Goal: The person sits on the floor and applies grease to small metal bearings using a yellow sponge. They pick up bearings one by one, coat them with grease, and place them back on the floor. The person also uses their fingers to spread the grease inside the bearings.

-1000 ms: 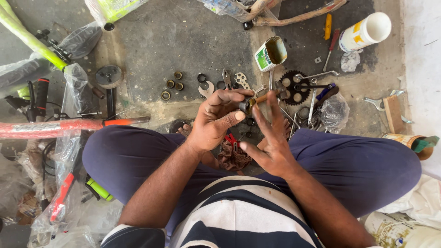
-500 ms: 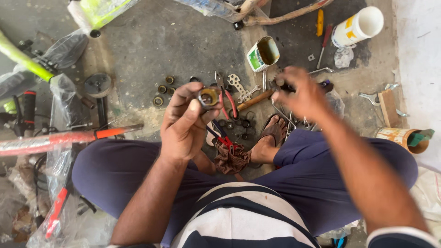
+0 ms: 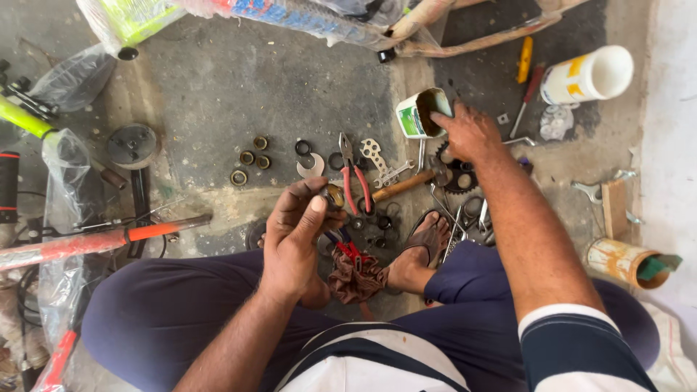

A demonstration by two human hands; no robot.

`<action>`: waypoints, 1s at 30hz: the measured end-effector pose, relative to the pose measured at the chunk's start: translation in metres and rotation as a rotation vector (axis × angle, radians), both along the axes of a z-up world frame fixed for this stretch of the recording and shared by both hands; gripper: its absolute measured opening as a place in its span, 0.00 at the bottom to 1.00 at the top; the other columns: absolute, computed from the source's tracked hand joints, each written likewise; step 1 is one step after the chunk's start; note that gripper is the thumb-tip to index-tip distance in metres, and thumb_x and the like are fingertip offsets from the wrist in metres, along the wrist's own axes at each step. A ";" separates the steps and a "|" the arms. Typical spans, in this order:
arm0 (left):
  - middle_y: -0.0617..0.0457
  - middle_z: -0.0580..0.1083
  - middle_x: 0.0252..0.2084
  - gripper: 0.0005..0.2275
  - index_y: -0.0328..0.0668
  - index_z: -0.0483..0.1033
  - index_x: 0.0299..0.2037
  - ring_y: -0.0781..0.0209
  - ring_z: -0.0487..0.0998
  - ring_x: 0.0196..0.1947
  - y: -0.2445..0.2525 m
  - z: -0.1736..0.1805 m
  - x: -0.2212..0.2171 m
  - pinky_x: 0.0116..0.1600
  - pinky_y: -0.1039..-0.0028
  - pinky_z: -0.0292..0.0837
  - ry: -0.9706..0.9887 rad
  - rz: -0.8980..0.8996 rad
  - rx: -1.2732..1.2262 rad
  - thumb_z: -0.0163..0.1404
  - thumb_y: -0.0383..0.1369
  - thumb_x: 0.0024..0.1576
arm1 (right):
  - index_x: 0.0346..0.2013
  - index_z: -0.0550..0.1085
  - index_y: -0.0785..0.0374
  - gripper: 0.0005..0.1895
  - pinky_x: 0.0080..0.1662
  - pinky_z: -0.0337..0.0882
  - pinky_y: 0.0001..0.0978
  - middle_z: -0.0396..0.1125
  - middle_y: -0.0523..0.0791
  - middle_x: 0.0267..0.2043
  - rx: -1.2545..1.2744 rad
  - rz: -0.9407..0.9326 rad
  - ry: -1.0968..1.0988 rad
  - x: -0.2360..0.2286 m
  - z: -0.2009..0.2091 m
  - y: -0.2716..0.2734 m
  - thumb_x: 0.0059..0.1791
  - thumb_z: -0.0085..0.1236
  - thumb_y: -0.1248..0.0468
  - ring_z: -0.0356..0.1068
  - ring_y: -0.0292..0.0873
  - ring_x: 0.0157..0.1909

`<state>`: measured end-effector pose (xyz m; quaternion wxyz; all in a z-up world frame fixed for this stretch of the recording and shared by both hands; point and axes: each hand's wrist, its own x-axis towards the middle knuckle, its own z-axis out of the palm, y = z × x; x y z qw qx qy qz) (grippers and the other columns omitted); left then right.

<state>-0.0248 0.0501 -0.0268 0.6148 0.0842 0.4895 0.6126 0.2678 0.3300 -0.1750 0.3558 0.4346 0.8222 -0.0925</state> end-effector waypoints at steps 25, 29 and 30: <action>0.48 0.76 0.47 0.16 0.32 0.70 0.60 0.62 0.78 0.44 0.015 0.000 0.001 0.51 0.71 0.76 0.035 -0.047 -0.081 0.47 0.32 0.65 | 0.65 0.70 0.42 0.24 0.72 0.52 0.55 0.47 0.59 0.77 0.313 0.627 -0.059 0.013 0.028 0.017 0.54 0.55 0.60 0.52 0.57 0.74; 0.48 0.76 0.47 0.15 0.31 0.70 0.59 0.62 0.78 0.44 0.013 -0.001 0.000 0.52 0.71 0.75 0.033 -0.024 -0.072 0.47 0.32 0.66 | 0.62 0.72 0.49 0.19 0.72 0.54 0.52 0.58 0.50 0.69 0.179 0.850 -0.270 -0.005 0.025 0.023 0.56 0.47 0.57 0.56 0.50 0.71; 0.48 0.76 0.47 0.15 0.31 0.70 0.59 0.62 0.78 0.45 0.013 -0.002 -0.001 0.52 0.72 0.75 0.042 -0.024 -0.069 0.47 0.32 0.66 | 0.58 0.72 0.48 0.18 0.69 0.54 0.54 0.57 0.50 0.69 0.160 0.945 -0.360 -0.014 0.024 0.024 0.53 0.48 0.56 0.55 0.51 0.70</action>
